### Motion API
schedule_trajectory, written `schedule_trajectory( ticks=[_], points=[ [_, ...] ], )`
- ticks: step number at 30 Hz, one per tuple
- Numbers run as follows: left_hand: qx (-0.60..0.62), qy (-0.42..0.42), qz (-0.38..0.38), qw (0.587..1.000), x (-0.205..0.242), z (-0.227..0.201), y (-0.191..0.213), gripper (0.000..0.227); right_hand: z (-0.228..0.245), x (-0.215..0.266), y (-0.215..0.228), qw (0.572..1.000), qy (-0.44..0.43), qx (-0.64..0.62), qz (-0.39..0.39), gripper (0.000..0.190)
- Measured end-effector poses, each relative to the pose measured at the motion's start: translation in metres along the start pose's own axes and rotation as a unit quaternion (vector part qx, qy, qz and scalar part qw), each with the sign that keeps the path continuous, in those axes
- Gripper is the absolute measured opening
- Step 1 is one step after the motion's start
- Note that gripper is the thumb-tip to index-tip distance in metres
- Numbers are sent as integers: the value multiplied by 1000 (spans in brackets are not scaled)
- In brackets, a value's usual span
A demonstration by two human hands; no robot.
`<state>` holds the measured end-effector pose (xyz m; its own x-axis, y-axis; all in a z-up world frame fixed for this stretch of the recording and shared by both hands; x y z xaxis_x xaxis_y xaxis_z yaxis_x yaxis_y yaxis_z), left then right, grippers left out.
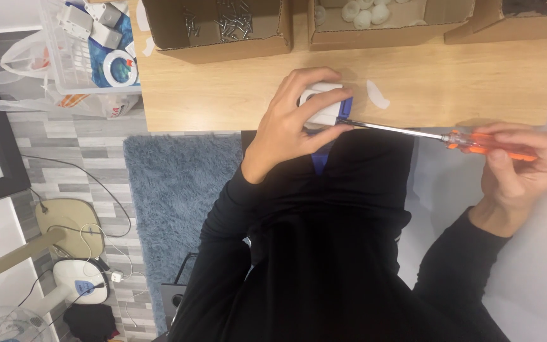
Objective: The person assembles a blue plastic electrical component by inserting a metal screw and tightening it with a screwdriver. They then attach a white plastic cover to the blue component and secure it by tightening screws with the screwdriver.
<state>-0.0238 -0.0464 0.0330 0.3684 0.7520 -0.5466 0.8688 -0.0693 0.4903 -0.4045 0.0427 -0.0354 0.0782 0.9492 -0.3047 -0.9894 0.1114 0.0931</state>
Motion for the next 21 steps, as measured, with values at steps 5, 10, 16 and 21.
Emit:
schedule_trajectory(
  ticks=[5,10,16,21],
  points=[
    [1,-4,6,1000,-1,0,1,43,2,-2,0,1000,-7,16,5,29],
    [3,-5,7,1000,-1,0,0,44,10,-2,-2,998,-30,54,22,39],
    [4,9,14,1000,-1,0,-1,41,10,-3,-8,998,0,20,59,29],
    [13,16,16,1000,-1,-1,0,39,6,-3,-11,999,-18,0,36,29]
  ],
)
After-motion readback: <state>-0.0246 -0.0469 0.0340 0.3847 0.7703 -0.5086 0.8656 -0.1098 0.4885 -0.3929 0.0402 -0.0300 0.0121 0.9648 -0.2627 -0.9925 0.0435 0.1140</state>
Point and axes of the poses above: each hand's wrist, its own x-axis away from the middle knuckle, its own y-axis out of the back of the hand, z = x × y, the point moved 6 cm from there along -x, towards the middle knuckle, and after that the axes turned 3 degrees about -z, right-handed, at the moved point
